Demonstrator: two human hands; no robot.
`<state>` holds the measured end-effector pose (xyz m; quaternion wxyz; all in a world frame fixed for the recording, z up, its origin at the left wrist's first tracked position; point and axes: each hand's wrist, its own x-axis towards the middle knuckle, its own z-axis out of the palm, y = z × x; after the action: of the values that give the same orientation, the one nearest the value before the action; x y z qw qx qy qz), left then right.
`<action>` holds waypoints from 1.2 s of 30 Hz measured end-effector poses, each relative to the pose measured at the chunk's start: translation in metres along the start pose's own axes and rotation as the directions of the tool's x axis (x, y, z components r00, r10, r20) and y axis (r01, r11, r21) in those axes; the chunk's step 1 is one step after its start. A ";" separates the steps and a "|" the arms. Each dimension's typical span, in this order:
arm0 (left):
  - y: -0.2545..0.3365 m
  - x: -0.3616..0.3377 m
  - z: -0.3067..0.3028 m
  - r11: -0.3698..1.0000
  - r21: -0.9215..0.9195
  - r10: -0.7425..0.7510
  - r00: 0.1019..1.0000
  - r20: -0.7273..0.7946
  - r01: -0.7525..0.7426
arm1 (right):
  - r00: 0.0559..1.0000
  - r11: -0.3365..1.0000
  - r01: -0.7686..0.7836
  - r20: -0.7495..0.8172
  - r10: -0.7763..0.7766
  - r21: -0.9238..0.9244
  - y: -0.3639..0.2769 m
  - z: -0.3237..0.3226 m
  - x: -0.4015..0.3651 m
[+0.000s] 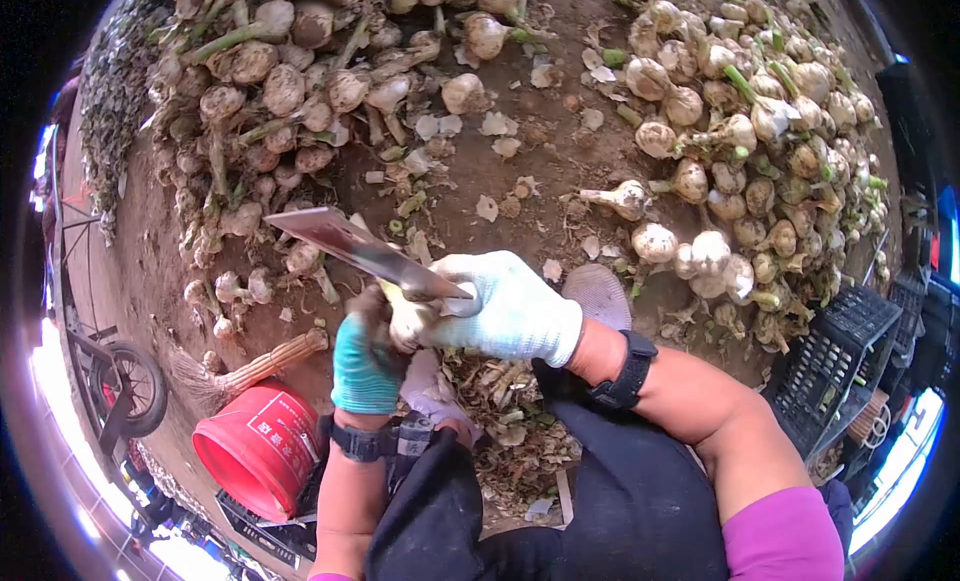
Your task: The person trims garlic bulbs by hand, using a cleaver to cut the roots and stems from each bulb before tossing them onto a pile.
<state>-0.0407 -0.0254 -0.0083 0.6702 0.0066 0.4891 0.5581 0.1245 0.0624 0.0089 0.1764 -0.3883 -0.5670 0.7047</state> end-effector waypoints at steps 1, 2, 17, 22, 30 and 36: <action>0.001 0.002 0.004 0.994 0.103 -0.043 0.998 -0.054 0.048 | 1.000 1.000 0.005 0.019 -0.005 -0.027 0.000 -0.001 0.001; 0.006 -0.005 0.015 0.970 0.240 -0.010 0.995 -0.097 0.033 | 0.986 0.984 0.137 -0.076 -0.146 -0.112 0.012 0.000 0.004; 0.047 0.000 0.052 0.930 0.239 0.165 0.898 0.407 -0.279 | 0.945 0.876 -0.286 -0.267 0.190 -0.388 0.054 -0.023 0.025; 0.063 0.068 -0.067 0.225 0.922 0.657 0.650 -0.382 0.314 | 0.913 0.915 -0.306 -0.355 0.203 -0.264 0.055 -0.033 0.027; 0.049 0.091 -0.112 0.616 0.783 0.481 0.747 -0.459 0.085 | 0.957 0.866 -0.208 -0.278 0.083 -0.455 0.039 -0.017 0.035; 0.001 0.026 -0.081 0.685 0.708 0.274 0.961 -0.029 -0.174 | 0.953 0.622 0.256 0.086 -0.290 -0.740 0.025 0.008 0.016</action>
<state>-0.0978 -0.0482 -0.0668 0.5105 0.2820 0.7022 0.4084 0.1132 0.0610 -0.0194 0.1194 -0.3501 -0.8528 0.3687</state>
